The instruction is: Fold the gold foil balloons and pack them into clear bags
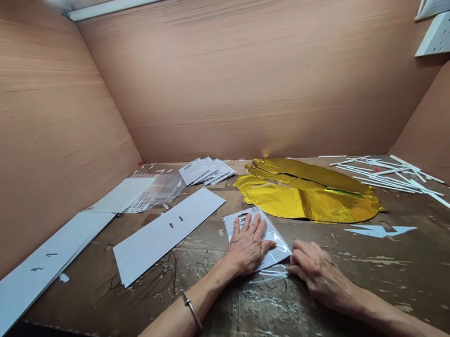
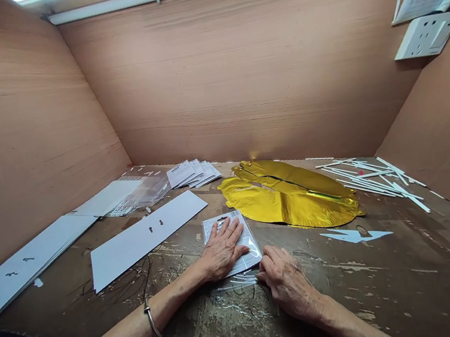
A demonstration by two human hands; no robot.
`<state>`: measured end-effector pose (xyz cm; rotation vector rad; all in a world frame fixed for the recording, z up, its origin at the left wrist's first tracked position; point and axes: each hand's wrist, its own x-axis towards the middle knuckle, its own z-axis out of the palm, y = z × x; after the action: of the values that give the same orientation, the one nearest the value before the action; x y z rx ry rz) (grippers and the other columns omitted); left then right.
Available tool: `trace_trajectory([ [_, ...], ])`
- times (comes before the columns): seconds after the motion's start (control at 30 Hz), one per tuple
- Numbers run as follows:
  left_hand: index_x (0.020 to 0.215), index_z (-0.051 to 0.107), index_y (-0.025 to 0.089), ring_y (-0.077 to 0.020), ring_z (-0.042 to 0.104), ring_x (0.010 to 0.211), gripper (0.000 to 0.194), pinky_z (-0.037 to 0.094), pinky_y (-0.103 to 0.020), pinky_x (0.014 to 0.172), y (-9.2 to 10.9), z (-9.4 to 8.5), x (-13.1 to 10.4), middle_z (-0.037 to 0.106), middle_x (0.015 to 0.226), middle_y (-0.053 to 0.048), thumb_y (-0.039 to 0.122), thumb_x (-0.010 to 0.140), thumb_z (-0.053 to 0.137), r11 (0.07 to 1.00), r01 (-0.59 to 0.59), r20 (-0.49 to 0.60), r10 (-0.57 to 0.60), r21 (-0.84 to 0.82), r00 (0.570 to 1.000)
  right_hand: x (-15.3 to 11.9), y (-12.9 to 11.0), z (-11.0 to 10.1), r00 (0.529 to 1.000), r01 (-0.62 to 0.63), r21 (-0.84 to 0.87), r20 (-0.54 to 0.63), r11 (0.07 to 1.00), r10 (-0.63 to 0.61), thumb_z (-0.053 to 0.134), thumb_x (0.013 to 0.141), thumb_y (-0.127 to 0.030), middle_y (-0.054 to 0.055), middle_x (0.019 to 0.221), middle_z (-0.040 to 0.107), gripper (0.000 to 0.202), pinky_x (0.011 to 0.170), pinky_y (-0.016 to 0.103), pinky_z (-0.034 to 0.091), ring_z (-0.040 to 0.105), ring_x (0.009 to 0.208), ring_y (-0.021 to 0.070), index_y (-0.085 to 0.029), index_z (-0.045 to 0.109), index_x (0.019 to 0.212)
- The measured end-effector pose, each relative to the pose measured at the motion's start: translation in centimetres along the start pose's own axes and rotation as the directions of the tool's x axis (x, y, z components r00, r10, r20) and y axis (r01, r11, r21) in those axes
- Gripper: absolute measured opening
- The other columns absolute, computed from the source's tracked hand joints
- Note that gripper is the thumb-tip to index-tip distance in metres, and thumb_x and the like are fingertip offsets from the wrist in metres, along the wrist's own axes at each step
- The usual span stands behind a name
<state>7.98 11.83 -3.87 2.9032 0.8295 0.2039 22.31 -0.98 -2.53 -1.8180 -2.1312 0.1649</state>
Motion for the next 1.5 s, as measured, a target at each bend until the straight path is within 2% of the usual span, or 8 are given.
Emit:
trace_trajectory([
  [0.13, 0.131, 0.025, 0.017, -0.0261, 0.009, 0.128, 0.064, 0.004, -0.049, 0.101, 0.0, 0.1, 0.0, 0.022, 0.139, -0.007, 0.056, 0.083, 0.009, 1.000, -0.010, -0.020, 0.010, 0.002, 1.000, -2.1, -1.0, 0.1, 0.994, -0.101, 0.046, -0.043, 0.994, 0.103, 0.039, 0.082, -0.015, 0.005, 0.082, 0.050, 0.015, 0.067, 0.033, 0.038, 0.045, 0.073, 0.0175, -0.018, 0.044, 0.069],
  [0.3, 0.132, 0.025, 0.016, -0.0271, 0.007, 0.128, 0.065, 0.003, -0.050, 0.101, 0.0, 0.2, 0.1, 0.022, 0.139, -0.008, 0.056, 0.083, 0.009, 1.000, -0.022, -0.012, 0.022, 0.015, 1.000, -6.7, -1.2, -1.7, 0.995, -0.048, 0.221, -0.072, 0.974, 0.066, 0.034, 0.084, -0.017, 0.003, 0.078, 0.051, 0.018, 0.064, 0.028, 0.041, 0.049, 0.070, 0.0148, -0.020, 0.042, 0.069],
  [0.47, 0.131, 0.025, 0.015, -0.0279, 0.008, 0.128, 0.064, 0.003, -0.051, 0.100, 0.1, 0.1, 0.1, 0.021, 0.139, -0.010, 0.055, 0.084, 0.009, 0.999, -0.015, 0.009, 0.015, 0.044, 1.000, -5.2, -0.5, -2.8, 0.967, 0.018, 0.189, -0.254, 0.982, 0.031, 0.043, 0.082, -0.019, 0.005, 0.094, 0.056, 0.013, 0.077, 0.033, 0.040, 0.050, 0.089, 0.0182, -0.022, 0.050, 0.093],
  [0.7, 0.132, 0.024, 0.016, -0.0270, 0.008, 0.128, 0.062, 0.005, -0.050, 0.100, 0.4, -0.2, 0.0, 0.021, 0.139, -0.009, 0.054, 0.084, 0.011, 0.998, -0.021, 0.006, 0.020, 0.058, 1.000, -0.6, -0.5, -0.5, 0.997, 0.074, 0.141, -0.026, 0.987, -0.071, 0.042, 0.082, -0.010, 0.004, 0.077, 0.055, 0.014, 0.069, 0.031, 0.039, 0.046, 0.075, 0.0168, -0.018, 0.053, 0.082],
  [0.93, 0.132, 0.024, 0.016, -0.0266, 0.008, 0.128, 0.063, 0.004, -0.049, 0.100, 0.2, -0.1, 0.0, 0.022, 0.139, -0.009, 0.055, 0.084, 0.009, 0.998, -0.017, 0.003, 0.017, 0.055, 1.000, -2.2, -3.7, -1.2, 0.995, -0.053, 0.267, 0.099, 0.962, 0.028, 0.040, 0.076, -0.002, 0.002, 0.077, 0.051, 0.016, 0.065, 0.027, 0.038, 0.045, 0.072, 0.0140, -0.017, 0.045, 0.073],
  [1.03, 0.131, 0.025, 0.016, -0.0264, 0.007, 0.128, 0.063, 0.004, -0.049, 0.101, 0.2, 0.0, 0.0, 0.021, 0.139, -0.009, 0.054, 0.084, 0.008, 0.998, -0.022, 0.001, 0.022, 0.051, 1.000, -3.3, -5.1, -2.3, 0.977, -0.009, 0.408, 0.198, 0.913, -0.078, 0.047, 0.074, -0.005, 0.001, 0.080, 0.053, 0.014, 0.065, 0.023, 0.039, 0.048, 0.074, 0.0124, -0.019, 0.048, 0.077],
  [1.2, 0.131, 0.025, 0.015, -0.0272, 0.008, 0.128, 0.064, 0.004, -0.050, 0.100, 0.2, 0.1, 0.0, 0.021, 0.139, -0.010, 0.055, 0.084, 0.010, 0.998, -0.015, -0.002, 0.015, 0.053, 1.000, -2.5, -2.8, -2.2, 0.997, -0.004, 0.167, -0.078, 0.986, 0.018, 0.045, 0.081, -0.015, 0.007, 0.087, 0.052, 0.012, 0.073, 0.034, 0.037, 0.044, 0.084, 0.0190, -0.018, 0.053, 0.090],
  [1.5, 0.132, 0.024, 0.016, -0.0265, 0.007, 0.129, 0.062, 0.004, -0.049, 0.101, 0.3, 0.0, -0.1, 0.021, 0.139, -0.009, 0.054, 0.084, 0.012, 0.999, -0.013, -0.005, 0.013, 0.048, 1.000, -0.6, -0.4, 0.5, 0.975, 0.205, -0.093, -0.073, 0.974, -0.212, 0.034, 0.081, -0.004, 0.006, 0.073, 0.050, 0.020, 0.065, 0.031, 0.033, 0.038, 0.070, 0.0160, -0.014, 0.047, 0.070],
])
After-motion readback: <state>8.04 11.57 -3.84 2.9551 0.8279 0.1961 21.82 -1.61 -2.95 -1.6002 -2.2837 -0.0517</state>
